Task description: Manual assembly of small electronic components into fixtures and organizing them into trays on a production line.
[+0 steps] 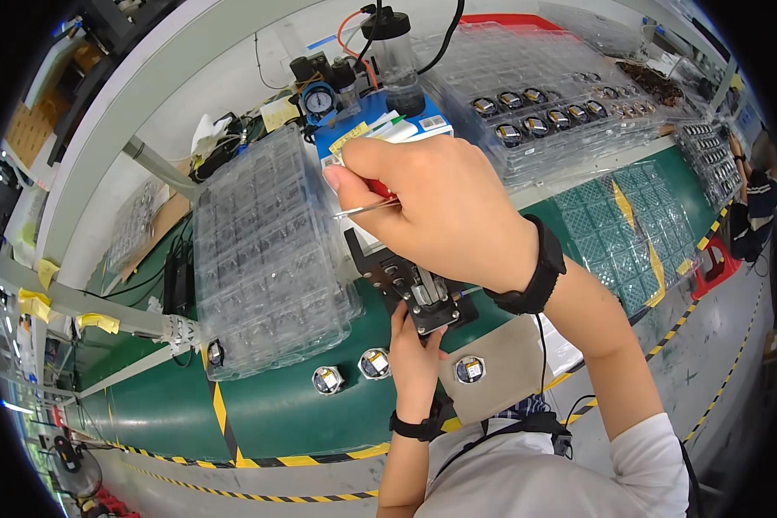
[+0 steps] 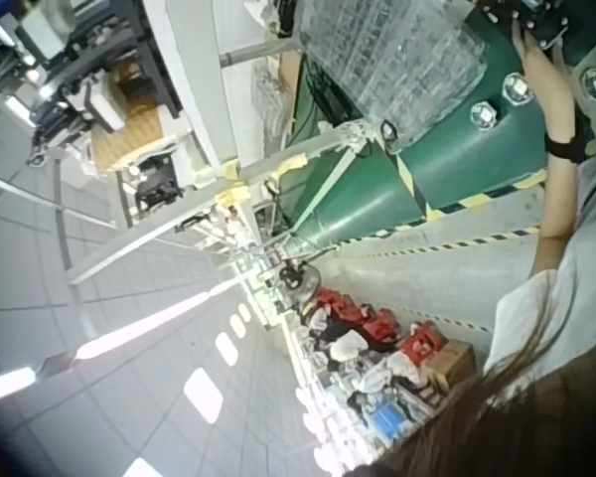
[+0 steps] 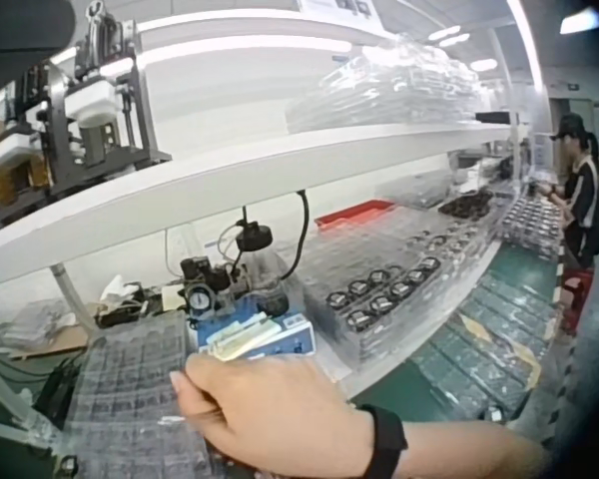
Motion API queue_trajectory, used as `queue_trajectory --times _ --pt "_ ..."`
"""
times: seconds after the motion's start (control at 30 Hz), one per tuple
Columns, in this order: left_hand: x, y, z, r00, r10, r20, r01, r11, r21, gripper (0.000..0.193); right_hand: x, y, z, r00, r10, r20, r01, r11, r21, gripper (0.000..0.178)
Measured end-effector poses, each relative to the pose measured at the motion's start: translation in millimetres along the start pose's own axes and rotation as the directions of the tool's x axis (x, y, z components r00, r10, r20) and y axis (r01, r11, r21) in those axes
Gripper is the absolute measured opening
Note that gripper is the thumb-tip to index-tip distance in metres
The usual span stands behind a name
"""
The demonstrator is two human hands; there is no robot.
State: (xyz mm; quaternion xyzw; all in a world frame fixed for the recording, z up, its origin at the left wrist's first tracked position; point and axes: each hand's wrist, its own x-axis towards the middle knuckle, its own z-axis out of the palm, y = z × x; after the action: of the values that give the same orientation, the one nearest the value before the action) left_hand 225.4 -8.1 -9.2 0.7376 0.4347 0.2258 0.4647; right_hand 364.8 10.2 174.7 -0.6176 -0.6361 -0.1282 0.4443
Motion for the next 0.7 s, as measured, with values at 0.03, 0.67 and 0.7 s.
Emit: queue_trajectory --times 0.03,0.67,0.7 --pt "1.0 -0.1 -1.3 0.999 -0.029 0.045 0.03 0.999 -0.027 0.039 0.1 0.4 1.0 1.0 -0.001 -0.017 0.002 1.0 0.016 0.025" --pt "5.5 3.4 -10.4 0.98 -0.094 0.176 0.111 0.99 -0.086 0.037 -15.1 -14.7 -9.9 0.976 -0.115 -0.186 0.117 0.993 -0.002 0.022" --pt "4.4 3.9 -17.8 0.955 -0.103 0.278 0.103 0.995 0.014 0.039 -26.1 -17.7 -16.8 0.959 -0.208 -0.191 0.195 0.977 -0.088 0.02"
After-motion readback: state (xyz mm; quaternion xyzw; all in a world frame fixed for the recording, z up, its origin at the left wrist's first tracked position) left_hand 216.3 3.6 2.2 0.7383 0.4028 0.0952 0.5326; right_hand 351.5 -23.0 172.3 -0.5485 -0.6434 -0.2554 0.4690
